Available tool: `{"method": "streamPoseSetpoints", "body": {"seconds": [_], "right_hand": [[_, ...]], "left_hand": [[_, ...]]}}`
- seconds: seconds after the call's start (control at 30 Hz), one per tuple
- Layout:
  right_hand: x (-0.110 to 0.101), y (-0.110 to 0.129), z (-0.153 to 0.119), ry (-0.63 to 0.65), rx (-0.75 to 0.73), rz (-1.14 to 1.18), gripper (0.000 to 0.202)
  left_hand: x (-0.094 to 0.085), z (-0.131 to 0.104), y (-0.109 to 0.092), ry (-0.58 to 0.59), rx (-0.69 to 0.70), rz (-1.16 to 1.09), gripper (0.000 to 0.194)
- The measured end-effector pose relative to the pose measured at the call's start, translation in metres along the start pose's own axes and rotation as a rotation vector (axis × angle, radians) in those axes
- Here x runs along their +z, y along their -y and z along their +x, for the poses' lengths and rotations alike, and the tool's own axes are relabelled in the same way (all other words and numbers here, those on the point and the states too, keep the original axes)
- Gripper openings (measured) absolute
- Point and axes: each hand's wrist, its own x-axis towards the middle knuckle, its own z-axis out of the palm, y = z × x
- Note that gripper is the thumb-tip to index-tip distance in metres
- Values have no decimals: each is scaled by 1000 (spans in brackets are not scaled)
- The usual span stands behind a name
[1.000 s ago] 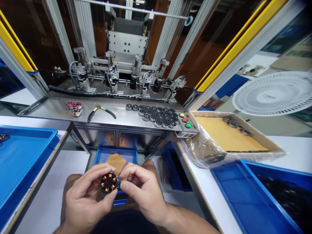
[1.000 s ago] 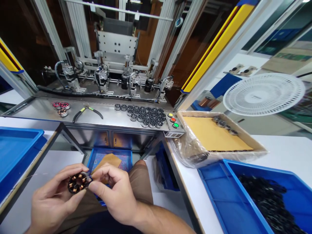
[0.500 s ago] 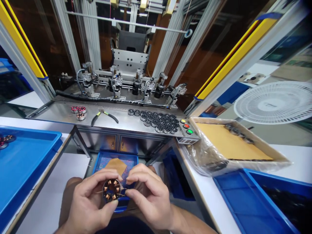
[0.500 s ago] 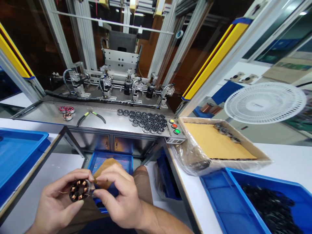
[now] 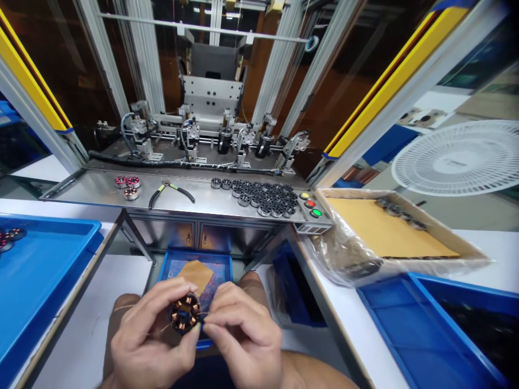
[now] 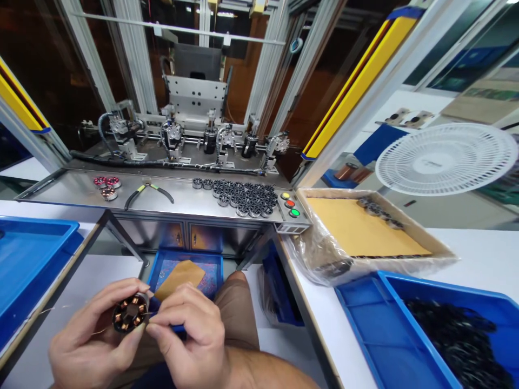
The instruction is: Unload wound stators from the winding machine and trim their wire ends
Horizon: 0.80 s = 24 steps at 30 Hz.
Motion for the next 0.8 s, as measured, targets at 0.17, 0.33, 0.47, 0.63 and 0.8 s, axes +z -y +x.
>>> {"method": "streamPoseSetpoints", "body": {"seconds": [0.17,0.33,0.47,0.63,0.8], "right_hand": [[-14,-6,15,56,-45,33,15],[-34,-5,52,356,-187,45,32],[-33,-1,67,522,-238,68,18],[-32,1,66,531,-287,22,10],[-36,1,46,340,-330,-90,14]], "left_hand": [[1,7,-6,39,-224,-228,32],[3,14,-21,165,-693,-584,43],[2,15,-17,352,-697,-645,43],[3,17,-13,458,-691,-650,46],[8,23,-21,416,-724,-702,47]]}}
